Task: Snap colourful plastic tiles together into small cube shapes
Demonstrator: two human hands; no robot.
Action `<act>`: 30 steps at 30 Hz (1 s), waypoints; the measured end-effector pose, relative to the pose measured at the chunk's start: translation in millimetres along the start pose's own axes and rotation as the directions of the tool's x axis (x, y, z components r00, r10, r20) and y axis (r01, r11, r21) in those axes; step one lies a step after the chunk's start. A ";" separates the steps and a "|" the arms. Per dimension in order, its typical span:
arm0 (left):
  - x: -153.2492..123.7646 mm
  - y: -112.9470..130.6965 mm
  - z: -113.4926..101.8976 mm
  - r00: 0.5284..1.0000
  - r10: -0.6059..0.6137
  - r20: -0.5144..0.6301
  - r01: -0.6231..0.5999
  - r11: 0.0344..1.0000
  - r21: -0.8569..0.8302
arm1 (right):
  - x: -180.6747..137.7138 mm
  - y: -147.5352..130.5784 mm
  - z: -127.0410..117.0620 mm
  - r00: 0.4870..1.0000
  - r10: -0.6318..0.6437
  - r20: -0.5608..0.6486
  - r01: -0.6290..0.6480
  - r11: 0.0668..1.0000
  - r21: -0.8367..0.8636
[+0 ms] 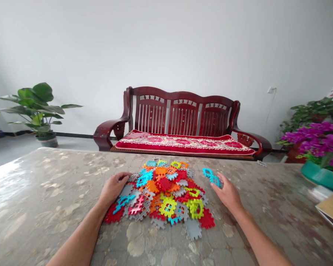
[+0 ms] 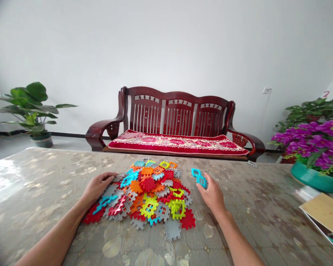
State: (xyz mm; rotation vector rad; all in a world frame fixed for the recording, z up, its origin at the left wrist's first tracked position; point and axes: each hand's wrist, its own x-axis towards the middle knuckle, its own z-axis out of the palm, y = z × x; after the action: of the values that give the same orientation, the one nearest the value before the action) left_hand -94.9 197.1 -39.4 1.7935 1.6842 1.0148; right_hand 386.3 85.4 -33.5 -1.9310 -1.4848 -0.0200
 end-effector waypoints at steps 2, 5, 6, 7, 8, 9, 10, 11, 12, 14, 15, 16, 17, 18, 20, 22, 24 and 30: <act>-0.3 1.1 -0.3 1.000 -0.002 0.002 0.002 1.000 -0.001 | 12.0 1.6 3.4 0.999 -0.003 -0.036 0.003 1.000 0.004; 0.1 0.5 -0.4 1.000 -0.003 0.000 0.003 1.000 -0.006 | 33.4 2.6 10.5 0.999 0.031 -0.040 -0.031 0.999 0.016; 0.3 -0.3 -0.3 1.000 -0.002 -0.002 0.002 1.000 -0.009 | 40.0 2.6 13.3 0.998 0.053 -0.038 -0.052 0.998 0.025; 0.6 -1.2 -0.1 1.000 -0.001 -0.004 0.001 1.000 -0.012 | 45.8 2.2 16.3 0.997 0.072 -0.039 -0.071 0.997 0.034; 0.8 -2.0 0.1 1.000 0.001 -0.006 -0.001 1.000 -0.015 | 50.7 1.6 19.2 0.996 0.086 -0.038 -0.085 0.996 0.040; 0.9 -2.7 0.3 1.000 0.004 -0.008 -0.004 1.000 -0.019 | 54.4 0.5 21.9 0.995 0.096 -0.035 -0.094 0.995 0.042; 1.0 -3.3 0.5 1.000 0.006 -0.010 -0.006 1.000 -0.022 | 57.0 -1.0 24.4 0.994 0.102 -0.029 -0.101 0.994 0.039; 0.9 -3.6 0.8 1.000 0.007 -0.012 -0.008 1.000 -0.025 | 58.7 -2.8 26.3 0.994 0.108 -0.022 -0.107 0.994 0.032; 0.9 -3.9 1.0 1.000 0.007 -0.013 -0.007 1.000 -0.027 | 59.5 -4.9 27.8 0.993 0.114 -0.013 -0.113 0.993 0.020; 0.9 -4.2 1.3 1.000 0.005 -0.015 -0.006 1.000 -0.031 | 59.7 -9.4 29.4 0.993 0.119 0.000 -0.119 0.993 -0.011; 0.9 -4.5 1.4 1.000 0.006 -0.013 -0.006 0.999 -0.032 | 59.4 -11.5 29.6 0.993 0.119 0.004 -0.119 0.993 -0.028; 1.1 -4.8 1.5 1.000 0.006 -0.009 -0.007 0.999 -0.032 | 58.9 -13.2 29.7 0.993 0.116 0.007 -0.115 0.992 -0.042; 1.2 -5.3 1.6 1.000 0.005 -0.004 -0.006 0.999 -0.032 | 58.4 -14.4 29.8 0.994 0.112 0.010 -0.112 0.992 -0.054; 1.4 -5.8 1.6 1.000 0.004 0.001 -0.004 1.000 -0.029 | 57.9 -15.0 30.0 0.994 0.109 0.012 -0.108 0.992 -0.062; 1.6 -6.8 1.8 1.000 0.001 0.012 -0.001 1.000 -0.022 | 57.0 -14.3 30.8 0.995 0.101 0.012 -0.100 0.993 -0.070; 1.5 -7.4 1.8 1.000 0.003 0.014 -0.002 1.000 -0.017 | 56.1 -12.1 32.1 0.996 0.093 0.006 -0.092 0.993 -0.071; 1.1 -7.3 1.7 1.000 0.009 0.012 -0.009 1.000 -0.016 | 55.2 -10.0 33.2 0.996 0.088 -0.001 -0.088 0.994 -0.067; 0.6 -5.9 1.1 1.000 0.012 -0.001 -0.012 1.000 0.004 | 50.7 -15.8 29.8 0.997 0.074 0.016 -0.072 0.991 -0.115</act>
State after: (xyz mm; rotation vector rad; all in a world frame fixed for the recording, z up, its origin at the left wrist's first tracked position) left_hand -97.8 198.6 -44.5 1.8081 1.6790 1.0188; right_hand 378.9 145.5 -27.5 -2.0821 -1.4529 -0.0543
